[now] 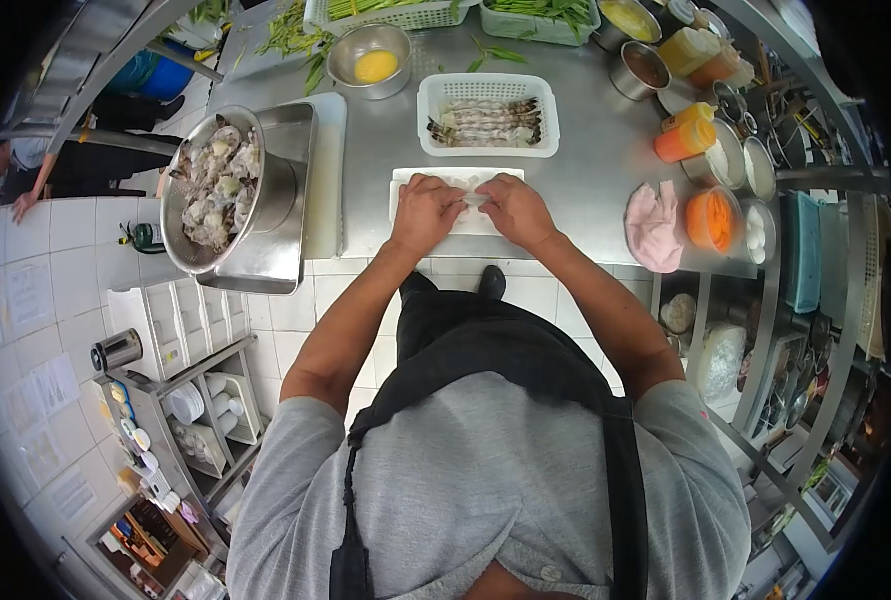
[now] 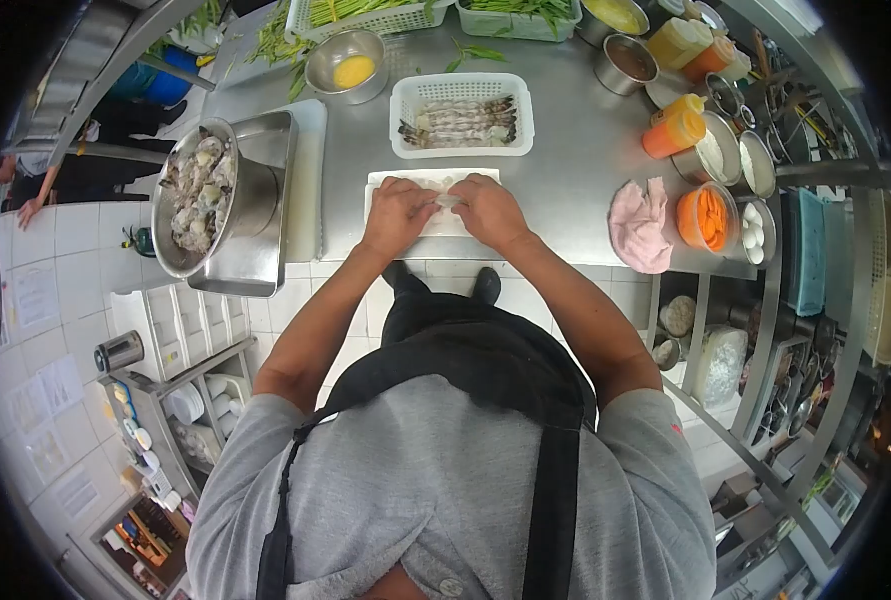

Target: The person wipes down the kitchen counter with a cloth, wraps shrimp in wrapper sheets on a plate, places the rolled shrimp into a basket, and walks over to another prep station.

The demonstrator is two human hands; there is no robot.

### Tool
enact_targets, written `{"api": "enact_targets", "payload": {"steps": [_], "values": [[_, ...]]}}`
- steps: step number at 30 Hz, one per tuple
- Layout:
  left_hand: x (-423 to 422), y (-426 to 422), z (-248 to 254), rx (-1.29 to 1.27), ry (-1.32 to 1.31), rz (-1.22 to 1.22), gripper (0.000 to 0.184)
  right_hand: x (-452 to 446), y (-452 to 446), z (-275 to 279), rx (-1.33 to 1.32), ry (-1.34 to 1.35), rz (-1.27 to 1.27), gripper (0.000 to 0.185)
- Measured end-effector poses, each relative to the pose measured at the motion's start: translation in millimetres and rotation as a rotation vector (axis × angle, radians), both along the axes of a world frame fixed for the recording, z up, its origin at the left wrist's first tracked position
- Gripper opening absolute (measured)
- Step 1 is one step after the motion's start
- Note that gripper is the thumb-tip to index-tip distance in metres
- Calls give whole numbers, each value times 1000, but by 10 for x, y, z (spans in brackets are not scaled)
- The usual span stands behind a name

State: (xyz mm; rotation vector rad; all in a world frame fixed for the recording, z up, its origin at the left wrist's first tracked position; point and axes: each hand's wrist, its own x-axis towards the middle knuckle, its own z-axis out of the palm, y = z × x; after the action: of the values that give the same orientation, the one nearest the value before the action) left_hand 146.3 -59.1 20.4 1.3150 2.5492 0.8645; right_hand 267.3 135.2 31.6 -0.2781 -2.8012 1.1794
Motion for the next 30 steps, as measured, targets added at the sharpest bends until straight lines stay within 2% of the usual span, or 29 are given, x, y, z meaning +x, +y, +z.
{"api": "enact_targets", "payload": {"steps": [3,7,11,12,18,24,28,30], "values": [[14,21,5,86,14,-1,25,-29,-44,-71,-16,95,14,19],[-20,96,-114,168,-66,-69,19,-27,-61,-66,-8,88,11,12],[8,122,-164,180,28,-108,11,-87,-69,-73,172,61,76,6],[20,125,-140,173,23,-113,11,-89,-81,-78,255,42,111,5],[25,244,-100,108,55,-157,8,-129,-58,-15,370,-83,163,7],[25,312,-113,137,40,-171,7,-189,143,-8,269,-156,213,9],[25,229,7,103,38,-173,14,-181,239,45,209,-147,242,13],[14,112,35,106,40,-175,17,-71,175,87,249,-3,171,18]]}}
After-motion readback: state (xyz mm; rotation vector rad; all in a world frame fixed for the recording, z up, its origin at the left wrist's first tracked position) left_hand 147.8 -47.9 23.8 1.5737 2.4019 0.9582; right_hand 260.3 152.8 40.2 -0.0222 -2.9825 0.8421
